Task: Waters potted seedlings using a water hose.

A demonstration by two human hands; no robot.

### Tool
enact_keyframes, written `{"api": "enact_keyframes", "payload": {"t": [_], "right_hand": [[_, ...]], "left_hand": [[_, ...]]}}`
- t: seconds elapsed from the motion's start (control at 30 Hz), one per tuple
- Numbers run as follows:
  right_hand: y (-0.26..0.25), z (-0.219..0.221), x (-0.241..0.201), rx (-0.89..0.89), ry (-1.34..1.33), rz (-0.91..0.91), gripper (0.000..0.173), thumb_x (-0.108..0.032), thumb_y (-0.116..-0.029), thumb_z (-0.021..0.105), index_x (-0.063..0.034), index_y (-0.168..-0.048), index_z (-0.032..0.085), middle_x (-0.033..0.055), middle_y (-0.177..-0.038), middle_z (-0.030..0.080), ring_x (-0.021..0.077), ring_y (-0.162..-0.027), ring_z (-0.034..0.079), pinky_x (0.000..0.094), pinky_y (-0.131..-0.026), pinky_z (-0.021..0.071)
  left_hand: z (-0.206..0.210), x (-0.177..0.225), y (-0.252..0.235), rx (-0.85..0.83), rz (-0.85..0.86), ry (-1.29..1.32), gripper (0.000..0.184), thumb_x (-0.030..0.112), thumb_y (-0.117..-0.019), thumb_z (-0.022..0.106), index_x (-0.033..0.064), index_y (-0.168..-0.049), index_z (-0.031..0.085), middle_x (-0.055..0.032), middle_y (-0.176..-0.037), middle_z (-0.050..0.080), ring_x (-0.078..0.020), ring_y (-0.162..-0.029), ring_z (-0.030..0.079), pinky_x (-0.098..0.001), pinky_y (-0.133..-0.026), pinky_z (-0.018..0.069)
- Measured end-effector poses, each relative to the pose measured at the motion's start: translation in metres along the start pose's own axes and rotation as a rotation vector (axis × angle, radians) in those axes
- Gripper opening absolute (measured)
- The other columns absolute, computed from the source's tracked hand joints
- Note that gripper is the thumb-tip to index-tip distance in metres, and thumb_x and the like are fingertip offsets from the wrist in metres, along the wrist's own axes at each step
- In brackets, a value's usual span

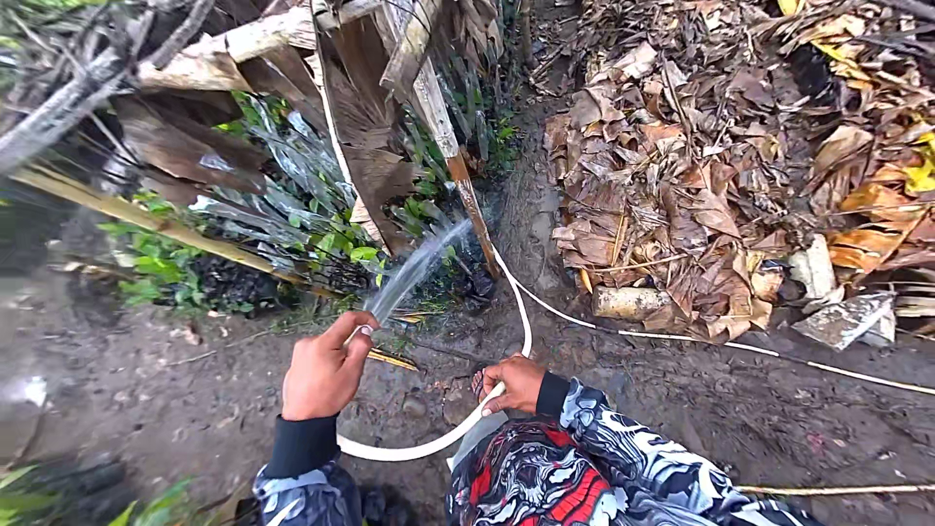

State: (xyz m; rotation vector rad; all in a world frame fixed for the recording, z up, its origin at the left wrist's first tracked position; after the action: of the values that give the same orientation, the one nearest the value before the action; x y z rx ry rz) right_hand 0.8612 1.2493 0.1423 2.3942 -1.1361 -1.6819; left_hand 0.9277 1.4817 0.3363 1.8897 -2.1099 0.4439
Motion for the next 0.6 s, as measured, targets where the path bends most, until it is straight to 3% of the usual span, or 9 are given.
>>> {"api": "enact_keyframes", "payload": {"t": [0.6], "right_hand": [[0.003,0.003,-0.001,-0.011,0.018,-0.011,0.052,-0.057,-0.0911,0.073,-0.0098,-0.114,0.072,0.0121,-0.110,0.073,0.0288,-0.110,0.066,0.0557,-0.111,0.0365]], "left_hand": [[-0.003,0.013,0.011,-0.021,0.001,-0.046,0.038,0.039,-0.0985,0.041,0.0196,-0.106,0.073,0.0029,-0.061,0.057,-0.0127,-0.050,0.051,-0.0421,-0.049,0.0414]]}}
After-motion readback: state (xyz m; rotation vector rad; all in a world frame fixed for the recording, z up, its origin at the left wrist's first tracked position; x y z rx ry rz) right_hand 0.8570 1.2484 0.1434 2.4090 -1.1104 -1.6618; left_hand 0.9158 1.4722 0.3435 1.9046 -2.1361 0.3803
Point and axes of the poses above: each hand's wrist, its own y-axis away from the middle knuckle, its own z-axis out of the palm, x = y × z, the point moved 8 cm from there along -y, towards the middle knuckle
